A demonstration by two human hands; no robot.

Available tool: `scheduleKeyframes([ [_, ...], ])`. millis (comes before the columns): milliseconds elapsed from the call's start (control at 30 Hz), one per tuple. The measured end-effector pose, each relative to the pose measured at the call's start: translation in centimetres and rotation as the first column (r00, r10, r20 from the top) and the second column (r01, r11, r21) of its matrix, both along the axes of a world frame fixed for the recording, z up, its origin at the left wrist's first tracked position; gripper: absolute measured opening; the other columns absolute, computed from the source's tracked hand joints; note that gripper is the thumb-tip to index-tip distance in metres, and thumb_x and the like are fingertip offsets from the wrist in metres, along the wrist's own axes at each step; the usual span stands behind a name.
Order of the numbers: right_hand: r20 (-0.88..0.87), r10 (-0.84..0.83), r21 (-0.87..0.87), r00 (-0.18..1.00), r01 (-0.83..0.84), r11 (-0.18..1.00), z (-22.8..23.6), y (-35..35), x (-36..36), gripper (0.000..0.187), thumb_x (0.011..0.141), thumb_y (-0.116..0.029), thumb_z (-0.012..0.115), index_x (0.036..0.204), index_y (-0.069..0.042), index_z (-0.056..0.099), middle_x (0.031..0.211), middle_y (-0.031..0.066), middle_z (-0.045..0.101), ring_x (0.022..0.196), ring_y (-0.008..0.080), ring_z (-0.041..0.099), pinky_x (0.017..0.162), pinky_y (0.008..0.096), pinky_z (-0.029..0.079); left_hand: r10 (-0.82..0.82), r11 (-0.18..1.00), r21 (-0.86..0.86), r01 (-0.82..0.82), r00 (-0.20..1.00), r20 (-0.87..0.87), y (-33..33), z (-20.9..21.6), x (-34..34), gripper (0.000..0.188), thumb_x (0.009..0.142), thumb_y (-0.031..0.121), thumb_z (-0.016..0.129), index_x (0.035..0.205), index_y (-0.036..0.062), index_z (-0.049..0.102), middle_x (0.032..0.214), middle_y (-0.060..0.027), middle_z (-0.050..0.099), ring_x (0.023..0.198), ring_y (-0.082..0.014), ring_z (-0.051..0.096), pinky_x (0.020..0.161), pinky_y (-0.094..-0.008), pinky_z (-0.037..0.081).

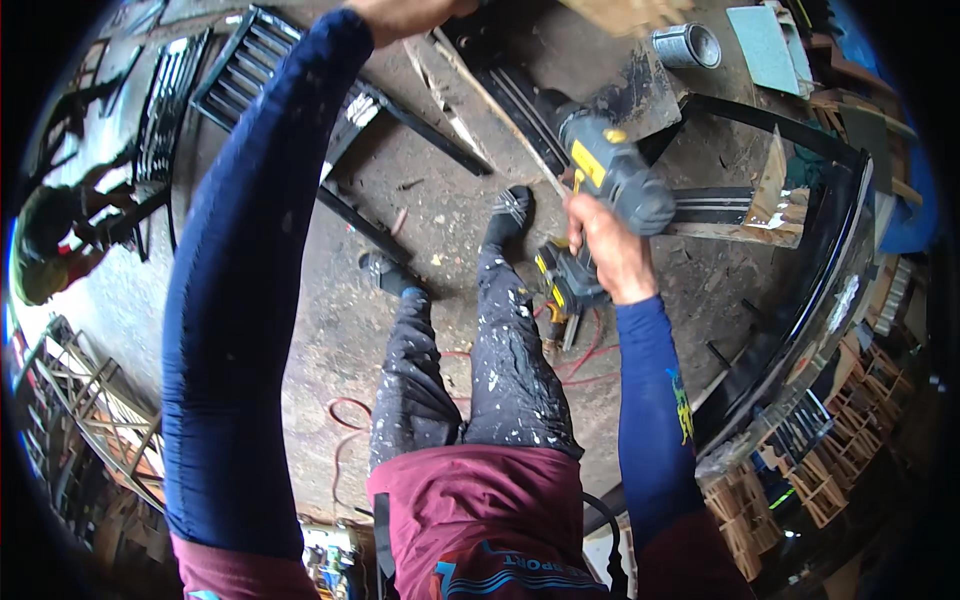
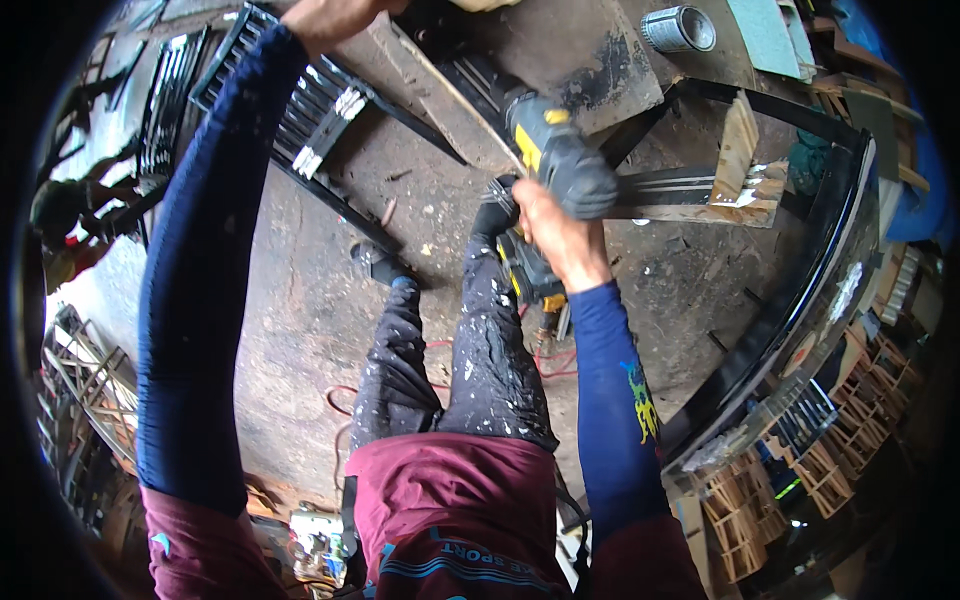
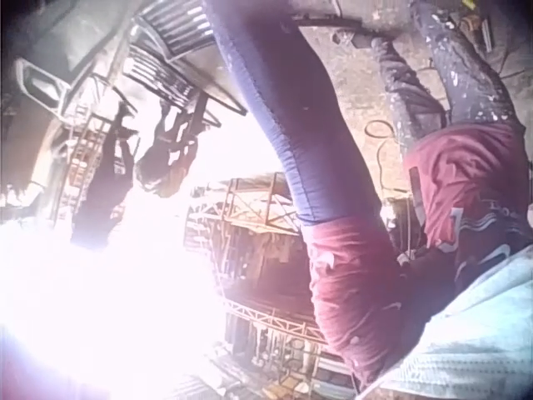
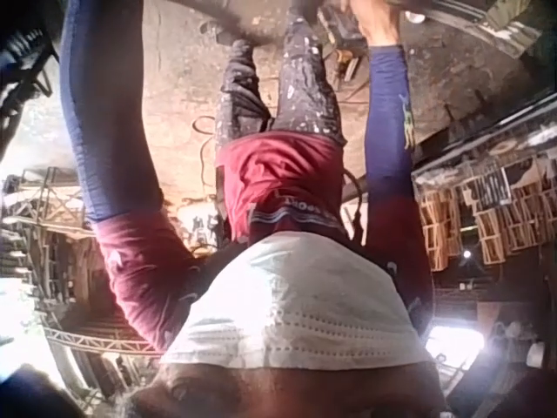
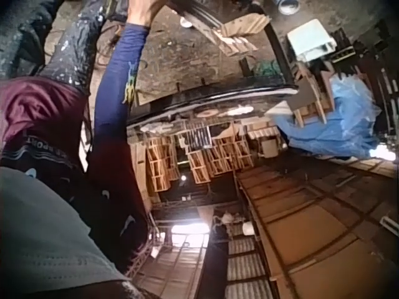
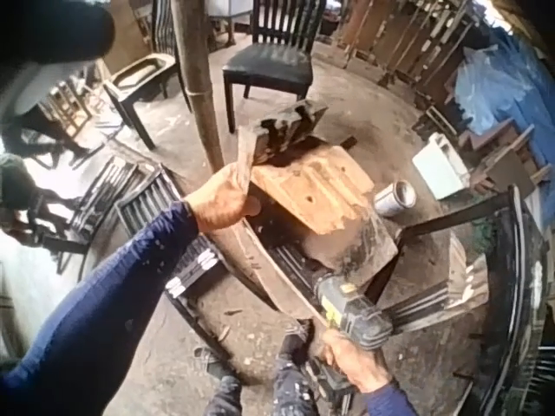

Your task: Assembling and inspecting various chair components in a workshop environment.

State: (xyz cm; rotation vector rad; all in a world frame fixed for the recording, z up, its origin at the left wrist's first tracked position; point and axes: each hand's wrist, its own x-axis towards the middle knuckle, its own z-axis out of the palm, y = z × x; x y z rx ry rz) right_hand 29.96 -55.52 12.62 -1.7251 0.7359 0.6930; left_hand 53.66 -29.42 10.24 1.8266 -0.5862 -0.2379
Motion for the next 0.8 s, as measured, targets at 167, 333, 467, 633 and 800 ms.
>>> scheduleKeyframes([
  [167, 0.412, 0.425, -0.395, 0.806, -0.263, 0.880, 2.4, 2.1, -2.7, 0.013, 0.083, -0.014, 0.067, 0.088, -0.002, 0.065, 0.082, 0.0147, 0.068, 0.075, 0.0297, 0.067, 0.068, 0.0411, 0.053, -0.179, 0.955, 0.280, 0.097, 0.942, 0.285, 4.0, -0.7, 0.2, 0.043, 0.086, 0.009, 0.065, 0.126, -0.0023, 0.057, 0.111, -0.0151, 0.061, 0.102, -0.0225, 0.062, 0.085, -0.0343, 0.053],
  [333, 0.195, 0.086, 0.374, 0.977, -0.156, 0.914, 4.8, 1.3, -10.7, 0.038, 0.088, -0.029, 0.068, 0.121, -0.011, 0.062, 0.109, 0.0145, 0.068, 0.092, 0.0287, 0.070, 0.071, 0.0404, 0.055, -0.233, 0.925, 0.351, 0.148, 0.949, 0.213, 8.7, -5.2, 2.7, 0.041, 0.096, 0.024, 0.062, 0.132, 0.0045, 0.060, 0.133, -0.0168, 0.062, 0.117, -0.0256, 0.064, 0.095, -0.0339, 0.055],
  [467, 0.383, 0.509, -0.036, 0.770, -0.538, 0.842, 6.9, -3.7, -16.0, 0.042, 0.083, -0.026, 0.073, 0.116, -0.003, 0.063, 0.082, 0.0186, 0.069, 0.073, 0.0353, 0.070, 0.062, 0.0420, 0.053, -0.223, 0.947, -0.279, 0.160, 0.952, -0.208, 2.9, 1.9, -0.3, 0.057, 0.095, 0.011, 0.063, 0.148, 0.0092, 0.041, 0.145, -0.0114, 0.050, 0.135, -0.0231, 0.047, 0.113, -0.0358, 0.041],
  [633, 0.201, 0.723, -0.236, 0.661, -0.684, 0.691, 7.0, -10.2, -20.4, 0.039, 0.079, -0.009, 0.068, 0.117, 0.000, 0.065, 0.078, 0.0197, 0.069, 0.069, 0.0332, 0.070, 0.063, 0.0428, 0.054, -0.014, 0.992, -0.126, -0.026, 0.952, -0.304, 2.9, 2.0, -1.3, 0.059, 0.087, 0.010, 0.067, 0.143, 0.0068, 0.048, 0.144, -0.0132, 0.051, 0.135, -0.0280, 0.048, 0.113, -0.0418, 0.041],
  [800, 0.118, 0.659, -0.302, 0.742, -0.606, 0.736, 7.3, -15.6, -20.7, 0.040, 0.078, -0.005, 0.069, 0.117, 0.001, 0.064, 0.080, 0.0195, 0.069, 0.069, 0.0339, 0.069, 0.062, 0.0441, 0.053, 0.110, 0.980, -0.135, -0.149, 0.959, -0.261, 2.4, 3.6, -2.5, 0.057, 0.088, 0.011, 0.066, 0.141, 0.0035, 0.048, 0.141, -0.0137, 0.054, 0.131, -0.0261, 0.052, 0.111, -0.0393, 0.043],
])
